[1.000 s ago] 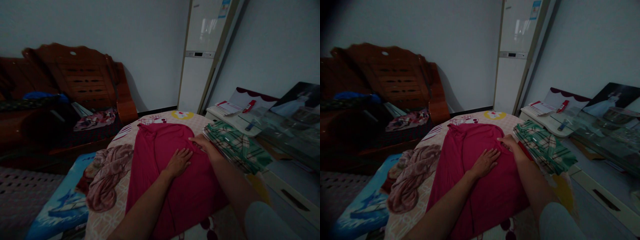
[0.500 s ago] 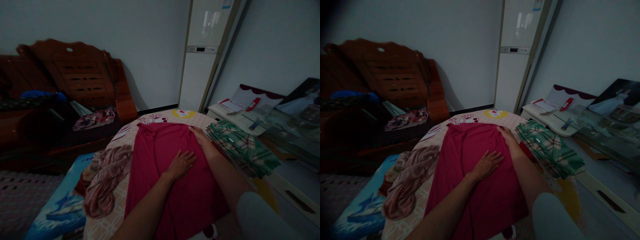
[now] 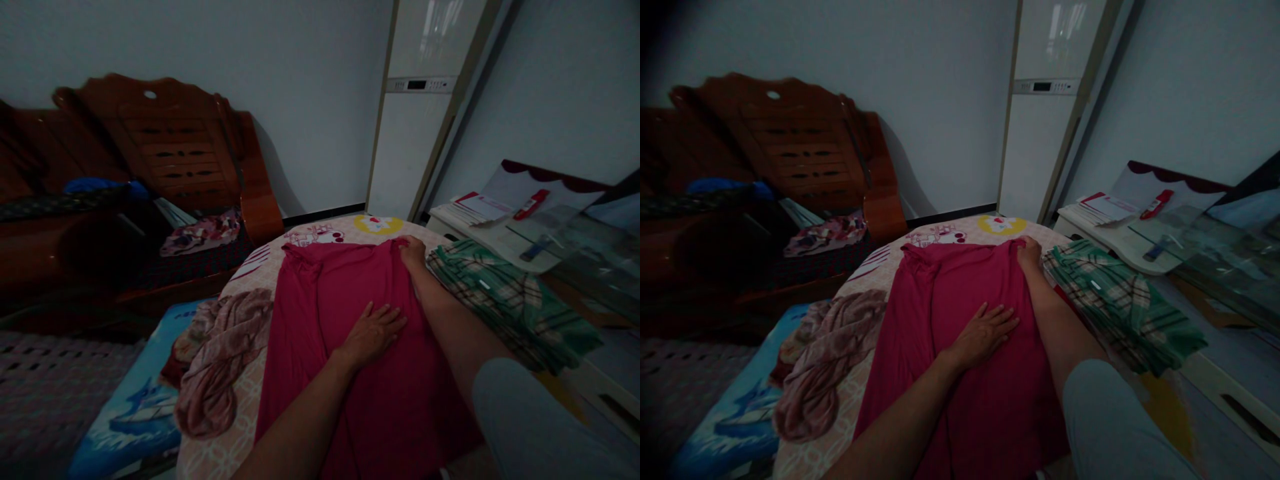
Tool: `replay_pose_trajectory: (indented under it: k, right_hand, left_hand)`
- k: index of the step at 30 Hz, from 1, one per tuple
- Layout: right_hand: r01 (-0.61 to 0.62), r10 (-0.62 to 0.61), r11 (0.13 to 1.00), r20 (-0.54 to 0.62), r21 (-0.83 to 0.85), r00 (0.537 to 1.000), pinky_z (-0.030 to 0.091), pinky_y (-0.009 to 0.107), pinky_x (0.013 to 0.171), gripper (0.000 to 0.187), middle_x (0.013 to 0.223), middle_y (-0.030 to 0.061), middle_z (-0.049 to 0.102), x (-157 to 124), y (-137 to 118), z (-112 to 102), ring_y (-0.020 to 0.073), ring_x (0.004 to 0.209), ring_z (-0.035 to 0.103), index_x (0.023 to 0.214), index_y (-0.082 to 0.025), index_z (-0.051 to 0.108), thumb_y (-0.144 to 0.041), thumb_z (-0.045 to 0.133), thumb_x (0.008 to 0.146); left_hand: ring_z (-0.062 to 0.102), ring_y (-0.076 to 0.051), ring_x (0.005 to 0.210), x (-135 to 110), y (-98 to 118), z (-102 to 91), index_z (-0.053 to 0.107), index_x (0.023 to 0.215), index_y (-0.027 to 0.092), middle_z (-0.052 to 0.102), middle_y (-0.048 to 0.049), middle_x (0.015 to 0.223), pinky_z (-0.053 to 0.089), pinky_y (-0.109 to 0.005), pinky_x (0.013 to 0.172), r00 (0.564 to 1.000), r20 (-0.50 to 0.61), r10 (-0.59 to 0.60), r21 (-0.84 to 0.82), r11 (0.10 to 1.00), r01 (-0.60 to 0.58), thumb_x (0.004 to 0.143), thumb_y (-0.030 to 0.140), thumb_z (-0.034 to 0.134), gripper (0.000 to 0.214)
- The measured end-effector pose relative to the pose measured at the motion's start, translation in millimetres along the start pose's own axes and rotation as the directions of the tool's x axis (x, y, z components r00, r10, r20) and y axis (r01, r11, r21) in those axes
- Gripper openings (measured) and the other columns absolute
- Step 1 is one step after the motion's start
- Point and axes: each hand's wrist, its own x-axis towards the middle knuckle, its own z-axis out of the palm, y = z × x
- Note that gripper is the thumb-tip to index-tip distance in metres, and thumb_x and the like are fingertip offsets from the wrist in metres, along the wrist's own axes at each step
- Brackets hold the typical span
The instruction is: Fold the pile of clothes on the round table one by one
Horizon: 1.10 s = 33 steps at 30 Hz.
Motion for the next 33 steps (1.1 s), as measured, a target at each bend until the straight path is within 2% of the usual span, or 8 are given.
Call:
replay_pose_trajectory:
  k: [3, 6, 11, 16, 20, 26, 29, 33]
  right_hand:
    - [0.072, -0.048, 0.954, 0.087, -0.291, 0.995, 0.045, 0.03, 0.095, 0.044, 0.116, 0.0157, 0.07, -2.9, 5.7, -4.7, 0.0243, 0.109, 0.064, 0.116, -0.01, 0.067, -0.009, 0.05, 0.076]
    - [0.079, -0.025, 0.915, 0.14, -0.396, 0.99, 0.045, 0.03, 0.092, 0.038, 0.115, 0.0188, 0.069, -8.4, 6.1, -7.2, 0.0258, 0.109, 0.064, 0.115, -0.007, 0.067, -0.013, 0.053, 0.08]
    - [0.193, 0.022, 0.774, 0.331, -0.603, 0.943, 0.046, 0.026, 0.085, 0.023, 0.106, 0.0138, 0.072, -15.8, -2.9, -10.1, 0.0242, 0.104, 0.066, 0.101, -0.014, 0.072, -0.024, 0.058, 0.085]
    - [0.142, 0.043, 0.728, 0.252, -0.67, 0.967, 0.047, 0.033, 0.084, 0.036, 0.115, 0.0246, 0.066, -22.3, -6.7, -13.7, 0.0284, 0.105, 0.065, 0.114, -0.005, 0.064, -0.012, 0.034, 0.095]
    - [0.174, -0.003, 0.719, 0.247, -0.673, 0.969, 0.045, 0.032, 0.086, 0.035, 0.118, 0.0218, 0.064, -37.6, -11.0, -26.2, 0.0272, 0.106, 0.063, 0.122, -0.008, 0.059, -0.024, 0.043, 0.096]
    - [0.325, -0.103, 0.742, 0.38, -0.586, 0.919, 0.042, 0.027, 0.082, 0.03, 0.104, 0.0122, 0.072, -94.1, -2.8, -84.7, 0.0217, 0.097, 0.065, 0.105, -0.014, 0.071, -0.022, 0.045, 0.093]
    - [0.263, -0.038, 0.758, 0.362, -0.596, 0.931, 0.042, 0.027, 0.076, 0.03, 0.092, 0.0108, 0.074, -137.1, 17.1, -126.5, 0.0206, 0.086, 0.065, 0.093, -0.013, 0.074, -0.021, 0.046, 0.09]
    - [0.108, 0.062, 0.766, 0.241, -0.634, 0.969, 0.041, 0.027, 0.071, 0.031, 0.088, 0.0103, 0.075, -198.1, 41.7, -173.4, 0.0198, 0.08, 0.065, 0.09, -0.015, 0.076, -0.023, 0.046, 0.09]
  left_hand:
    - [0.032, -0.026, 0.144, 0.9, -0.1, 0.7, 0.037, 0.148, 0.032, 0.039, -0.0034, 0.155, 0.021, -0.057, 0.118, 1.0, 0.012, -0.004, 0.013, 1.0, 0.003, 0.1, 0.033, 0.036, 0.048]
    - [0.032, -0.025, 0.144, 2.0, 0.4, 0.4, 0.036, 0.148, 0.031, 0.038, -0.004, 0.155, 0.022, -0.057, 0.117, 1.0, 0.028, -0.001, 0.037, 0.999, 0.0, 0.1, 0.034, 0.035, 0.048]
    - [0.032, -0.026, 0.144, 1.9, 1.5, -0.6, 0.036, 0.148, 0.029, 0.038, -0.003, 0.155, 0.021, -0.058, 0.117, 1.0, 0.031, -0.005, 0.031, 1.0, 0.004, 0.101, 0.033, 0.034, 0.047]
    - [0.031, -0.025, 0.144, 1.1, 0.9, -1.0, 0.036, 0.148, 0.03, 0.038, -0.0028, 0.155, 0.02, -0.055, 0.118, 1.0, 0.011, -0.005, 0.016, 1.0, 0.004, 0.101, 0.033, 0.035, 0.047]
    - [0.031, -0.025, 0.144, 1.4, 0.9, -3.0, 0.034, 0.149, 0.029, 0.038, -0.004, 0.155, 0.019, -0.055, 0.118, 1.0, 0.018, -0.003, -0.016, 1.0, 0.004, 0.1, 0.033, 0.037, 0.049]
    - [0.031, -0.021, 0.145, 3.1, -1.0, -2.8, 0.03, 0.151, 0.024, 0.036, -0.0089, 0.156, 0.018, -0.05, 0.12, 0.999, -0.025, -0.04, -0.083, 0.996, 0.038, 0.1, 0.034, 0.038, 0.053]
    - [0.031, -0.02, 0.145, 5.1, -3.6, -0.7, 0.032, 0.151, 0.021, 0.036, -0.011, 0.155, 0.018, -0.049, 0.121, 0.998, -0.03, -0.057, -0.091, 0.994, 0.054, 0.1, 0.034, 0.036, 0.053]
    - [0.032, -0.02, 0.144, 7.0, -4.4, 0.2, 0.037, 0.148, 0.018, 0.039, -0.0121, 0.154, 0.019, -0.049, 0.121, 0.997, -0.042, -0.069, -0.1, 0.993, 0.064, 0.1, 0.035, 0.035, 0.051]
